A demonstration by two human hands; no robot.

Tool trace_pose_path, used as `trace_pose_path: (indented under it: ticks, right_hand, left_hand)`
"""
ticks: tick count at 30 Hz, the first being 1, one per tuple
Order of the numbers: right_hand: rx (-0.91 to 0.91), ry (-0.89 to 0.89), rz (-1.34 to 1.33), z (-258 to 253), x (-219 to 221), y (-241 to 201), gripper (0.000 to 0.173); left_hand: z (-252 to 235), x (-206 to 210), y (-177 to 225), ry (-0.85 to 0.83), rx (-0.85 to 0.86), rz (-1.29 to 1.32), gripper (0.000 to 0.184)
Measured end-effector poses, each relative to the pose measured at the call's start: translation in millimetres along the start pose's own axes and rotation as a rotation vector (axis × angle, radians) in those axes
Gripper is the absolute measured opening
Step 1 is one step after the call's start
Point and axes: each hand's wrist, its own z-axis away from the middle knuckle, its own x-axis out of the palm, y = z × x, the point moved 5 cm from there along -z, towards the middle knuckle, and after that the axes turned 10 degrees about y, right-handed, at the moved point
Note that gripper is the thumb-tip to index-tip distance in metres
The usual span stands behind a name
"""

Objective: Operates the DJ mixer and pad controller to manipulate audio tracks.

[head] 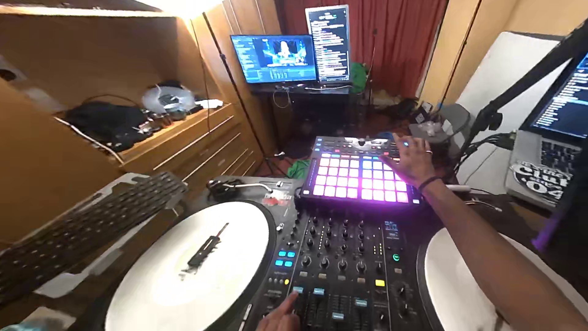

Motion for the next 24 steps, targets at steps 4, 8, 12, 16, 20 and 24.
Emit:
trace_pose_path:
  ticks: [4,8,12,16,20,24]
  right_hand:
    - [0.014,-0.050,0.001,3,5,3,0.087]
    - [-0.016,0.022,-0.076,6,3,-2,0.090]
    - [-0.004,-0.041,-0.015,6,6,-6,0.092]
    - [0.082,-0.015,-0.015,-2,0,-13,0.099]
    - [0.096,-0.098,0.049,0,9,-13,0.088]
    - [0.098,-0.002,0.035,-5,-1,-27,0.091]
  left_hand:
    - [-16,-11,3,0.017,0.025,-0.107,0.026]
    - [-81,-35,-19,0.237,0.147,-0.323,0.037]
    - [-180,-39,-53,0.214,0.212,-0.373,0.039]
    - [-256,-17,-95,0.078,0.202,-0.388,0.047]
    - [-296,-5,-132,-0.028,0.166,-0.377,0.042]
    - [-341,-9,-161,-0.132,0.018,-0.373,0.035]
